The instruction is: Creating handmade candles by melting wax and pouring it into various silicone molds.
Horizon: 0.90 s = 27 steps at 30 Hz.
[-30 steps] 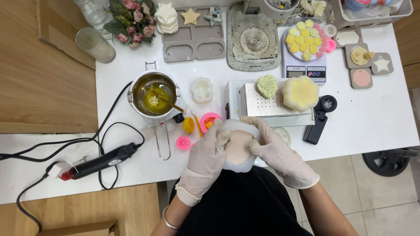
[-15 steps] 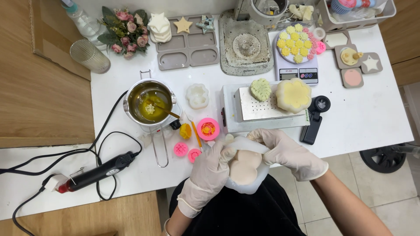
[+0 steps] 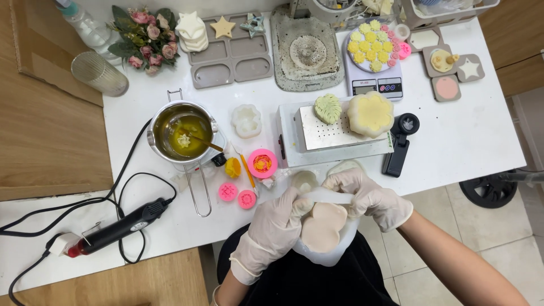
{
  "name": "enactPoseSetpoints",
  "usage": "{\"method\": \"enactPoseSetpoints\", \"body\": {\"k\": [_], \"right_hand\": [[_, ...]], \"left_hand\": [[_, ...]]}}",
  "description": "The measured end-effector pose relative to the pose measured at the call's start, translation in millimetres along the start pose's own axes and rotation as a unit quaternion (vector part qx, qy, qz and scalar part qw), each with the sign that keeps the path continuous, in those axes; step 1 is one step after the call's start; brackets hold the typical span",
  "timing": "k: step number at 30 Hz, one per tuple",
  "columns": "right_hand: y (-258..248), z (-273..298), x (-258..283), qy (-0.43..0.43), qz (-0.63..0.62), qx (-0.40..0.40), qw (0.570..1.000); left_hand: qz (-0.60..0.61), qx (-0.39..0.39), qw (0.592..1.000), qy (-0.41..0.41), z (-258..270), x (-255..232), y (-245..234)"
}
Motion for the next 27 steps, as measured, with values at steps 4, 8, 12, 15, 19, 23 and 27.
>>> {"method": "enactPoseSetpoints", "body": {"k": [4, 8, 12, 15, 19, 23, 27], "right_hand": [[17.3, -0.3, -1.0, -0.026, -0.002, 0.017, 1.0], [34.8, 3.7, -10.7, -0.041, -0.158, 0.066, 0.984], [45.0, 2.5, -13.7, -0.023, -0.272, 0.043, 0.961], [56.8, 5.0, 1.3, 0.006, -0.26, -0.001, 0.966], [46.2, 4.3, -11.5, 0.011, -0.271, -0.002, 0.963], [36.2, -4.2, -20.6, 0.001, -0.259, -0.104, 0.96], [53.8, -7.2, -7.5, -0.023, -0.273, -0.087, 0.958]], "left_hand": [[0.037, 0.02, 0.999, -0.005, 1.4, 0.1, 3.3], [0.105, 0.049, 0.993, -0.021, 6.0, 8.5, 11.9], [0.181, 0.049, 0.981, -0.053, 7.7, 20.9, 16.6], [0.273, 0.058, 0.956, -0.09, 9.5, 19.3, 18.7], [0.369, 0.033, 0.924, -0.093, 5.2, 29.3, 27.0], [0.534, -0.015, 0.836, -0.124, -1.4, 32.1, 29.6], [0.584, -0.055, 0.799, -0.132, -0.5, 41.5, 32.7]]}}
Point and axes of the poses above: each hand's wrist, its own z-axis away from the middle knuckle, its own y-axis out of the palm, x = y × z, the point moved 4 cm from there along -z, towards the middle knuckle, and after that the axes turned 5 degrees about -y, right-handed, at the moved point
